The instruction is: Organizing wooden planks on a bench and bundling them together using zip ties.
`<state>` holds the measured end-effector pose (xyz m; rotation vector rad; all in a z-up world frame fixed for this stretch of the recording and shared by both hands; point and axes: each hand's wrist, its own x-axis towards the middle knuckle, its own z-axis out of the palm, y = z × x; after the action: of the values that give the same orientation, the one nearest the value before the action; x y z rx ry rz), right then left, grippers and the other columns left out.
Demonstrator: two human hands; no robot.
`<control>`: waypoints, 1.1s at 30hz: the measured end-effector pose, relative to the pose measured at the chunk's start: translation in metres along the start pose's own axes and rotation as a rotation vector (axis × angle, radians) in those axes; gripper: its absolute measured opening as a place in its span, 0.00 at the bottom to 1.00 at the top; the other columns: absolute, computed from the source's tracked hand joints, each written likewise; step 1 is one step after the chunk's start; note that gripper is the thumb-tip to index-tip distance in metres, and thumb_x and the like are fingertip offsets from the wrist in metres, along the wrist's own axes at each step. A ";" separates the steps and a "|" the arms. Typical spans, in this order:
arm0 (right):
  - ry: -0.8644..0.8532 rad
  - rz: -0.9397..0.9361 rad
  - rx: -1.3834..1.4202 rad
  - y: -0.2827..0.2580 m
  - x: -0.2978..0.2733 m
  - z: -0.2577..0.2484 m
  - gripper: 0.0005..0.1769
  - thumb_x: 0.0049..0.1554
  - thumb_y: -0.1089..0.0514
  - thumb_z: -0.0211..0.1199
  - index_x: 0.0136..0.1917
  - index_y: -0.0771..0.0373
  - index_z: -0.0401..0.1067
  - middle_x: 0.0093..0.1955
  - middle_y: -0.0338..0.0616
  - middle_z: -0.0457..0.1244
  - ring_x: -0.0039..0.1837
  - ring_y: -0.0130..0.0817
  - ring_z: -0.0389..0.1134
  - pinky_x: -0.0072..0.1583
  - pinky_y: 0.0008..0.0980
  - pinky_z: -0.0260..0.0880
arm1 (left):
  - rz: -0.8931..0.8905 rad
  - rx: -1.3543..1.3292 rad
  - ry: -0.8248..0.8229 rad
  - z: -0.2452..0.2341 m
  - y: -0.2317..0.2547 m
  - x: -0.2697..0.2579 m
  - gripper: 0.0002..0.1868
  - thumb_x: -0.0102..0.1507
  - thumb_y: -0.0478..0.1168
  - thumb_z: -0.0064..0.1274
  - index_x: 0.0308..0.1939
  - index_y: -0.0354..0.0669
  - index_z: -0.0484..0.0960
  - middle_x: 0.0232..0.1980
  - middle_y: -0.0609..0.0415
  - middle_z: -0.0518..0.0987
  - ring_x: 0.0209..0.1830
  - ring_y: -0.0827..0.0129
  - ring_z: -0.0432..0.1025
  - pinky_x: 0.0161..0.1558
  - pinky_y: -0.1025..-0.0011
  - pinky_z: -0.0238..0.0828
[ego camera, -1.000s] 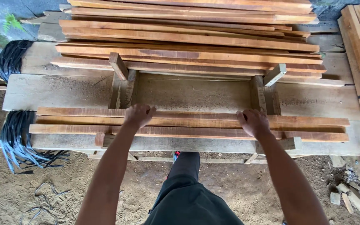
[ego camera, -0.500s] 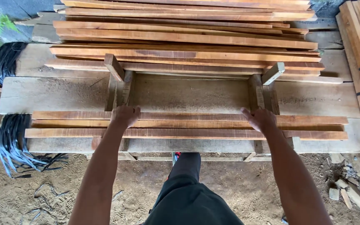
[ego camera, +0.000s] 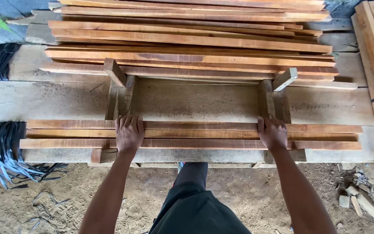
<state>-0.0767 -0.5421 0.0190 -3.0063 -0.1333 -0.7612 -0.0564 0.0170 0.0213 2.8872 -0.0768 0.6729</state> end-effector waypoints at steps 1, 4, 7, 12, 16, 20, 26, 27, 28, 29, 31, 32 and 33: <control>-0.006 -0.004 0.003 -0.002 0.001 -0.002 0.24 0.68 0.44 0.58 0.32 0.50 0.74 0.30 0.37 0.67 0.41 0.38 0.74 0.52 0.37 0.73 | -0.006 0.002 -0.005 -0.007 0.002 0.003 0.15 0.70 0.46 0.46 0.35 0.48 0.85 0.40 0.55 0.85 0.49 0.62 0.80 0.66 0.62 0.65; -0.012 -0.001 0.010 -0.007 0.007 -0.012 0.24 0.68 0.45 0.58 0.31 0.50 0.74 0.29 0.36 0.66 0.38 0.38 0.73 0.49 0.36 0.73 | -0.116 -0.022 -0.134 -0.015 0.008 0.009 0.21 0.73 0.47 0.40 0.34 0.49 0.86 0.39 0.56 0.86 0.46 0.65 0.81 0.67 0.64 0.64; 0.037 -0.037 0.029 -0.015 0.014 -0.020 0.24 0.67 0.47 0.61 0.29 0.52 0.73 0.27 0.38 0.65 0.37 0.41 0.72 0.46 0.38 0.73 | -0.074 0.017 -0.024 -0.009 0.003 0.007 0.18 0.71 0.47 0.45 0.31 0.49 0.86 0.36 0.57 0.86 0.45 0.65 0.81 0.65 0.65 0.65; 0.040 -0.045 0.008 -0.016 0.015 -0.026 0.24 0.66 0.48 0.60 0.28 0.53 0.71 0.27 0.41 0.64 0.37 0.44 0.72 0.46 0.41 0.74 | -0.047 0.005 0.028 -0.002 0.002 0.005 0.18 0.70 0.46 0.45 0.30 0.49 0.85 0.34 0.58 0.84 0.42 0.65 0.81 0.65 0.64 0.66; 0.026 -0.013 0.046 -0.014 0.012 -0.022 0.29 0.67 0.42 0.56 0.28 0.57 0.72 0.27 0.44 0.64 0.38 0.48 0.72 0.46 0.44 0.73 | -0.029 -0.022 0.103 0.005 0.002 0.001 0.16 0.67 0.46 0.49 0.29 0.47 0.85 0.33 0.55 0.83 0.43 0.61 0.80 0.63 0.61 0.68; -0.025 -0.011 0.038 -0.012 0.006 -0.017 0.28 0.66 0.41 0.56 0.31 0.61 0.73 0.30 0.49 0.65 0.42 0.51 0.73 0.49 0.48 0.74 | 0.004 -0.028 0.134 0.015 -0.002 -0.002 0.15 0.66 0.47 0.49 0.27 0.48 0.83 0.32 0.55 0.82 0.42 0.61 0.79 0.63 0.61 0.67; -0.068 -0.068 0.077 -0.012 0.003 -0.003 0.23 0.64 0.38 0.58 0.36 0.55 0.76 0.33 0.42 0.67 0.44 0.44 0.74 0.51 0.43 0.74 | -0.035 -0.009 0.109 0.015 0.003 -0.003 0.18 0.68 0.48 0.47 0.29 0.47 0.83 0.33 0.54 0.82 0.44 0.59 0.79 0.66 0.60 0.65; -0.074 -0.082 0.082 -0.012 0.002 0.002 0.23 0.62 0.37 0.58 0.37 0.54 0.75 0.35 0.42 0.68 0.45 0.44 0.74 0.52 0.43 0.74 | -0.048 -0.010 0.100 0.016 0.003 -0.002 0.19 0.69 0.49 0.46 0.30 0.46 0.84 0.34 0.54 0.82 0.45 0.59 0.79 0.67 0.59 0.63; -0.072 -0.090 0.082 -0.021 0.006 0.003 0.23 0.62 0.37 0.58 0.37 0.54 0.75 0.35 0.42 0.68 0.45 0.44 0.74 0.52 0.43 0.74 | -0.056 -0.009 0.104 0.011 0.006 0.002 0.19 0.69 0.49 0.46 0.30 0.46 0.84 0.34 0.54 0.82 0.45 0.59 0.79 0.67 0.59 0.63; -0.089 -0.078 0.091 -0.030 0.010 0.004 0.23 0.62 0.35 0.59 0.39 0.54 0.75 0.36 0.42 0.68 0.47 0.44 0.74 0.53 0.43 0.74 | -0.054 -0.017 0.084 0.006 0.008 0.005 0.20 0.70 0.49 0.44 0.31 0.45 0.85 0.35 0.53 0.83 0.46 0.59 0.79 0.67 0.59 0.62; -0.124 -0.072 0.104 -0.053 0.007 0.003 0.24 0.61 0.33 0.60 0.40 0.54 0.75 0.37 0.42 0.68 0.48 0.44 0.74 0.54 0.43 0.73 | -0.063 -0.023 0.048 0.000 0.011 -0.001 0.21 0.71 0.49 0.43 0.32 0.45 0.85 0.36 0.53 0.83 0.47 0.60 0.79 0.68 0.59 0.60; -0.130 -0.089 0.090 -0.068 0.008 0.005 0.24 0.61 0.33 0.59 0.41 0.53 0.75 0.38 0.41 0.67 0.48 0.43 0.74 0.54 0.44 0.73 | -0.071 -0.029 0.015 0.000 0.010 0.000 0.22 0.71 0.50 0.41 0.34 0.45 0.86 0.37 0.53 0.83 0.49 0.60 0.78 0.70 0.59 0.58; -0.136 -0.106 0.077 -0.082 0.010 0.005 0.24 0.60 0.32 0.58 0.41 0.53 0.75 0.38 0.40 0.67 0.48 0.42 0.73 0.54 0.44 0.72 | -0.078 -0.035 -0.018 -0.002 0.009 0.001 0.23 0.72 0.51 0.40 0.36 0.44 0.86 0.39 0.52 0.84 0.51 0.59 0.78 0.71 0.59 0.56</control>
<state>-0.0734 -0.4590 0.0209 -2.9955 -0.3200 -0.5447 -0.0572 0.0082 0.0248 2.8463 0.0218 0.6251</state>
